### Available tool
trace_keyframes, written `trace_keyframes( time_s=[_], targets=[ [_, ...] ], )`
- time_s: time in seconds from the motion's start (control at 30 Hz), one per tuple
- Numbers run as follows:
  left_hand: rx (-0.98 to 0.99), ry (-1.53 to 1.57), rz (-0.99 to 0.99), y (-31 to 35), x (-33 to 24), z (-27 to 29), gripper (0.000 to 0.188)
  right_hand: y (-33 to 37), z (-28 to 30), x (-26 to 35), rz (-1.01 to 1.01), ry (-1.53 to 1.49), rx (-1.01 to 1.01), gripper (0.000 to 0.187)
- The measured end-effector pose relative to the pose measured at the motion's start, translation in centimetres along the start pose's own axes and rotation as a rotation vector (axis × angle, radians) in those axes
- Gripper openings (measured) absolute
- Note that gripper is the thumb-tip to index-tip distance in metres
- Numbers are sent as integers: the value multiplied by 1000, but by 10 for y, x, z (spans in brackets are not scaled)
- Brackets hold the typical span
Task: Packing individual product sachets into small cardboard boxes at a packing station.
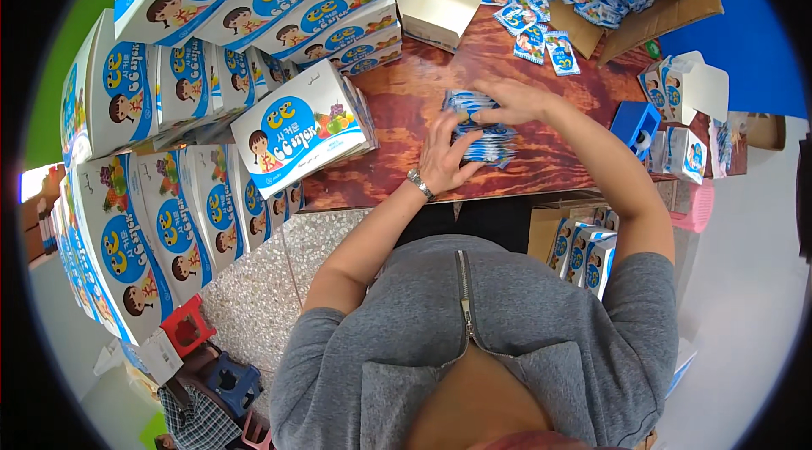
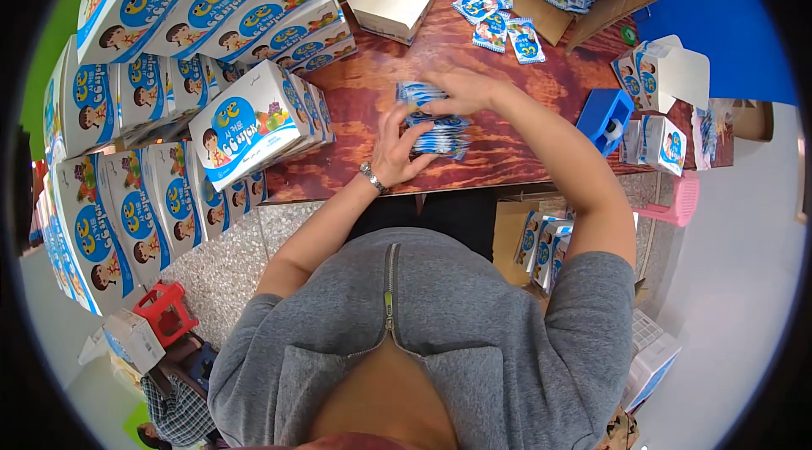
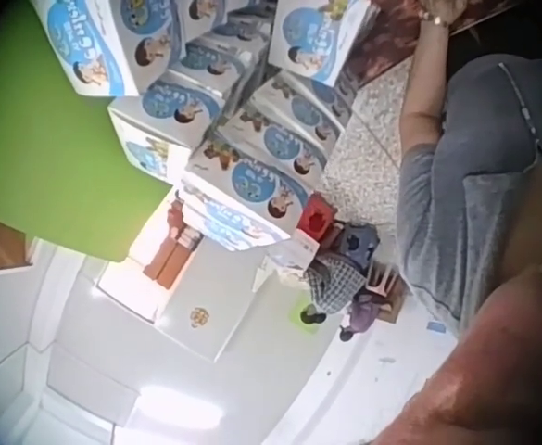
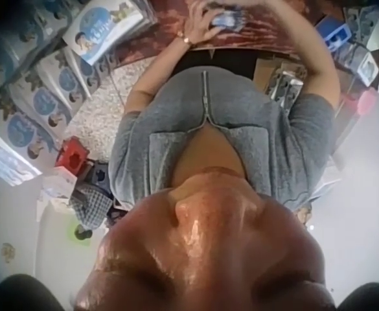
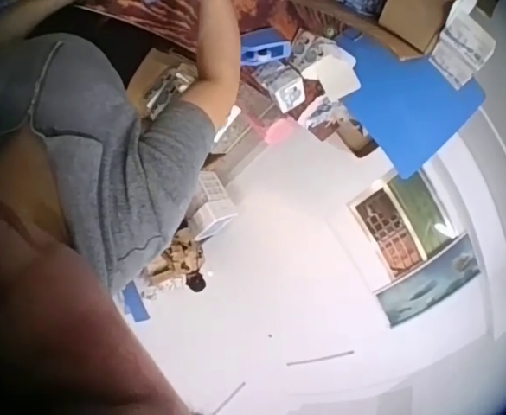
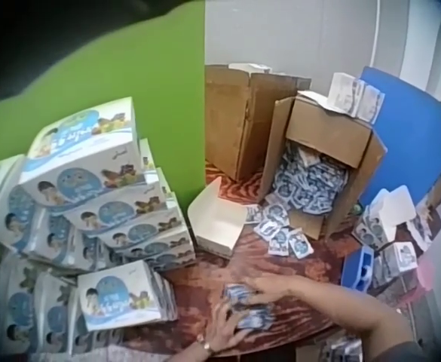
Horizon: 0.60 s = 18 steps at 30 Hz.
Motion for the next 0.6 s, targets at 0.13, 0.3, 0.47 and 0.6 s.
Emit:
trace_keyframes(
  time_s=[0.13,0.3,0.47,0.6],
  targets=[
    [-113,-33,23,4,8,9,84,15,-17,26,15,-50,53,84],
    [74,103,113,-2,23,-10,115,38,-17,30,-17,-133,-162,95],
    [78,126,106,-2,27,-11,114,42,-18,59,-154,195,-82,108],
    [149,142,162,-7,29,-8,111,32,-32,65,-129,533,-177,111]
  ],
)
Point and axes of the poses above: each hand's wrist, its own y-axis away from the middle knuckle, its own z-axis out of the back of the hand, x = y × z, the point moved 9 cm from there along -y, towards the middle knuckle, and after that the axes turned 7 degrees about z, right-handed, at the moved point
